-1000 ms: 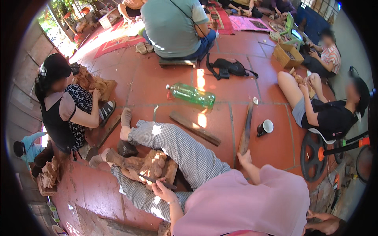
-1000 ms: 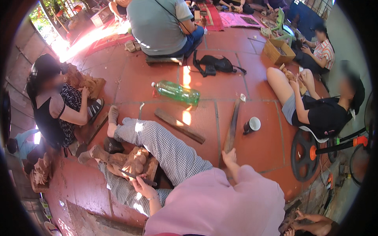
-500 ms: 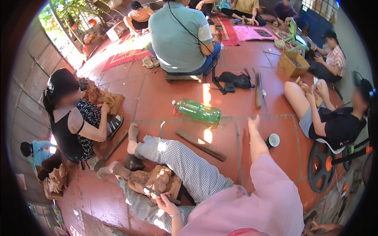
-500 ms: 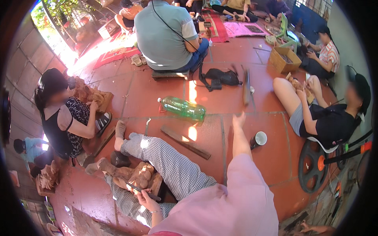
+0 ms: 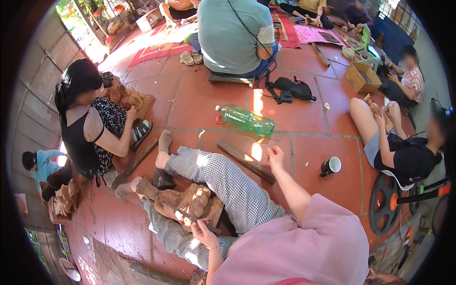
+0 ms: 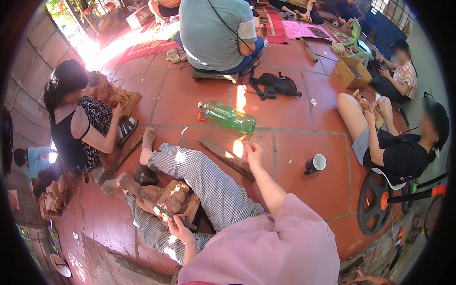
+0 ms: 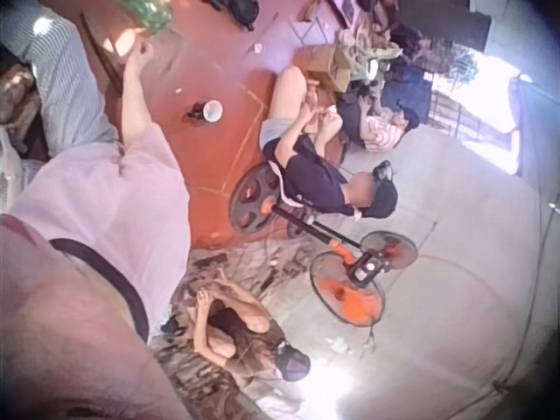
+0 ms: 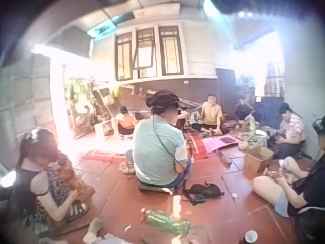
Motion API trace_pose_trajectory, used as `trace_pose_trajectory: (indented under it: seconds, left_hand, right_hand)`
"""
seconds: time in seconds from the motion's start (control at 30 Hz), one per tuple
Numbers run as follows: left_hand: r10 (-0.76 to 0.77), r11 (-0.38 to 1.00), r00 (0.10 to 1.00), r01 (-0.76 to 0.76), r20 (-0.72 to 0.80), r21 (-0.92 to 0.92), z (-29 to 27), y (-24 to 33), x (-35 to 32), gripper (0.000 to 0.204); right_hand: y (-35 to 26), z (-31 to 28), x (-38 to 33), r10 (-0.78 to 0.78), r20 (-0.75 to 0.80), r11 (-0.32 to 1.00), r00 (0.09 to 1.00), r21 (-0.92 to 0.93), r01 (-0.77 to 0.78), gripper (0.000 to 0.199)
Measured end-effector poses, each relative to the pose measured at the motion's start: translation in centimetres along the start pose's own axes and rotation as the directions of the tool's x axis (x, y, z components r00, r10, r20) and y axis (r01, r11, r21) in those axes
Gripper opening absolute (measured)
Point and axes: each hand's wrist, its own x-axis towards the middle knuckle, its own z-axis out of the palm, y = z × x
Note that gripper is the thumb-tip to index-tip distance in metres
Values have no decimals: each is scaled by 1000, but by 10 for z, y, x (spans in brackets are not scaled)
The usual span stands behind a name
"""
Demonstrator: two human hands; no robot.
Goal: The person sits on the floor and carves a piece of wood using a knife. They hold the wood on their lap and repeatedly scrape and shape it with the tool.
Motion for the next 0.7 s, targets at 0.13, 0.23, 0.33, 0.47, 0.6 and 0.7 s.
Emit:
trace_pose_trajectory:
  seconds: [0.13, 0.23, 0.33, 0.47, 0.6, 0.7]
  left_hand:
    - [11, 999, 1000, -10, 10, -38, 0, -4, -1, 20]
    - [-3, 999, 1000, 2, -14, -40, -3, -3, -2, 20]
    - [8, 999, 1000, -8, 8, -50, -5, -9, -3, 19]
    - [39, 999, 998, -40, 44, 28, -6, -10, -5, 20]
    - [17, 1000, 998, -18, 61, 25, -6, -10, -7, 19]
    - [32, 999, 998, -33, 48, 21, -6, -9, -7, 19]
  right_hand:
    - [-37, 46, -58, -141, 174, 976, 975, 188, 108, 30]
    - [-120, 78, -142, -322, 436, 941, 841, 52, 334, 37]
    - [-123, 98, -176, -491, 662, 790, 566, 65, 609, 31]
    - [-92, 112, -202, -568, 748, 617, 342, 112, 779, 29]
    - [-86, 123, -202, -593, 734, 565, 330, 87, 821, 26]
    - [-89, 123, -201, -583, 748, 551, 318, 76, 831, 24]
